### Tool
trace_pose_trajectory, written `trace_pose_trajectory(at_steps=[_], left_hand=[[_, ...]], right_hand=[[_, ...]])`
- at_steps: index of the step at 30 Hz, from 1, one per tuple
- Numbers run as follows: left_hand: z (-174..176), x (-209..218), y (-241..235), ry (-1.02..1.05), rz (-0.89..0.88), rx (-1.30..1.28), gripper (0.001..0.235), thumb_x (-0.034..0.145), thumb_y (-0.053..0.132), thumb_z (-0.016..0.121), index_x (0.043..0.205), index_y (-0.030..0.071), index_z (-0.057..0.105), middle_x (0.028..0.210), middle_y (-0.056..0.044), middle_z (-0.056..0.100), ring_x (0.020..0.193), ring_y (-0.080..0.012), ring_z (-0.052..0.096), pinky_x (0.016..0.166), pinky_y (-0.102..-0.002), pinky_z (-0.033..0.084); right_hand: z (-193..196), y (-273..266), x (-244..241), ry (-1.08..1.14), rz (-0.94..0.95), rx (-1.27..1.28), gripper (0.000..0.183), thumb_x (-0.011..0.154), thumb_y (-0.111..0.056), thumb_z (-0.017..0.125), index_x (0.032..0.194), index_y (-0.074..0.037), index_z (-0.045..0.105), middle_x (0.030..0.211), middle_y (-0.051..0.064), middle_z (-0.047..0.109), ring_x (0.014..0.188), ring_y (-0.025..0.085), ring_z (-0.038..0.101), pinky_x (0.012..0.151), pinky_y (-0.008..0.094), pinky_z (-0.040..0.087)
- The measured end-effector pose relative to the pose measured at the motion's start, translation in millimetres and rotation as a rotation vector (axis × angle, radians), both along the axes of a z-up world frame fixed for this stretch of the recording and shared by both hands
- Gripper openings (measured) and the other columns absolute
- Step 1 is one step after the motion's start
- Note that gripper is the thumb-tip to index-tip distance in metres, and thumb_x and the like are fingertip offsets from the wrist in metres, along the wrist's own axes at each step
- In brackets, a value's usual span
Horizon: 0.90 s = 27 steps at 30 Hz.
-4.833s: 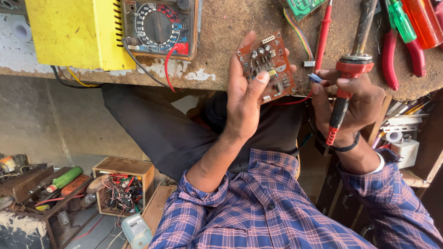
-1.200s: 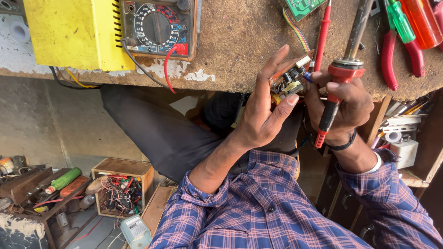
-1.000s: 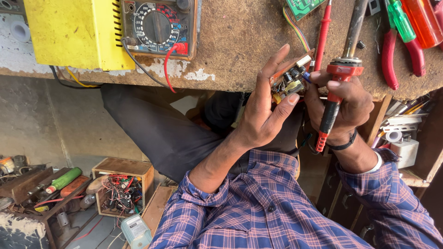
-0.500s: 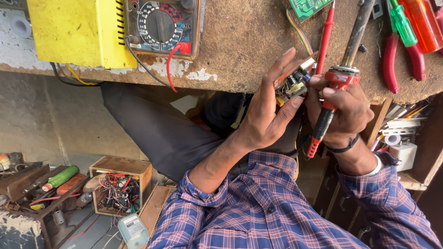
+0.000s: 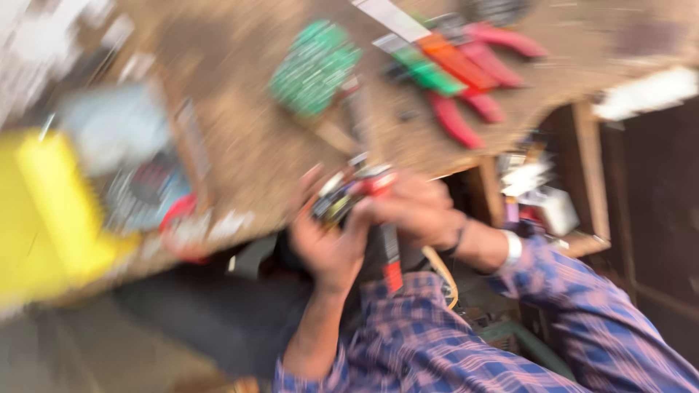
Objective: The person solders components onto a green circuit board using a soldering iron and solder wire. They hold the board with one hand while applying heat and solder with the other, working on multiple connection points.
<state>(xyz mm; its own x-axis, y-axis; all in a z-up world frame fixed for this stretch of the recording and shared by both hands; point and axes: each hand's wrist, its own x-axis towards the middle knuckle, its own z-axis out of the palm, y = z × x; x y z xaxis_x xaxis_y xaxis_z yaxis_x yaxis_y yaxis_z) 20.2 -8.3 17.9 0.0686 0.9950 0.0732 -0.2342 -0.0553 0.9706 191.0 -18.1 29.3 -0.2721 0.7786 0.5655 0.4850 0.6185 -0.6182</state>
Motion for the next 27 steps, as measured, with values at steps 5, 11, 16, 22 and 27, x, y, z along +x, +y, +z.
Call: trace_pose_trajectory(at_steps=[5,11,16,22,27], left_hand=[[-4,-6,2,0.102,0.070,0.051,0.072,0.090,0.019,0.084,0.147,-0.002,0.045,0.135,-0.011,0.060,0.121,-0.0185,0.065,0.109,-0.033,0.057],[-21,-11,3,-0.163,0.119,-0.031,0.064,0.089,0.004,0.083,0.142,-0.002,0.047,0.128,-0.013,0.060,0.113,-0.0196,0.063,0.102,-0.033,0.057],[-27,-9,3,-0.141,0.063,0.041,0.052,0.090,0.010,0.083,0.130,0.001,0.050,0.118,-0.009,0.060,0.104,-0.0178,0.062,0.095,-0.033,0.056],[-22,1,8,-0.052,-0.032,0.185,0.052,0.092,0.015,0.082,0.131,0.005,0.049,0.121,-0.009,0.059,0.112,-0.0185,0.060,0.104,-0.034,0.054],[-7,-7,12,-0.191,-0.166,0.024,0.066,0.090,0.012,0.085,0.139,0.005,0.040,0.126,-0.011,0.056,0.115,-0.0184,0.060,0.101,-0.032,0.054]], right_hand=[[-8,-3,5,-0.096,0.007,0.089,0.035,0.099,-0.005,0.067,0.134,-0.010,0.068,0.102,0.010,0.064,0.094,0.030,0.069,0.072,0.041,0.057],[-1,-2,-7,0.150,-0.107,0.016,0.038,0.095,-0.010,0.080,0.129,-0.012,0.064,0.101,0.011,0.066,0.084,0.031,0.068,0.067,0.041,0.054],[-4,-1,-8,0.242,-0.173,0.014,0.038,0.094,-0.014,0.083,0.124,-0.012,0.061,0.106,0.013,0.070,0.080,0.031,0.071,0.065,0.039,0.056],[-16,0,-5,0.236,-0.195,0.131,0.030,0.093,-0.008,0.080,0.117,-0.011,0.062,0.104,0.014,0.072,0.078,0.028,0.073,0.061,0.037,0.056],[-11,2,-4,0.252,-0.198,0.152,0.033,0.088,-0.006,0.082,0.112,-0.010,0.060,0.104,0.015,0.075,0.077,0.023,0.074,0.060,0.034,0.059]])
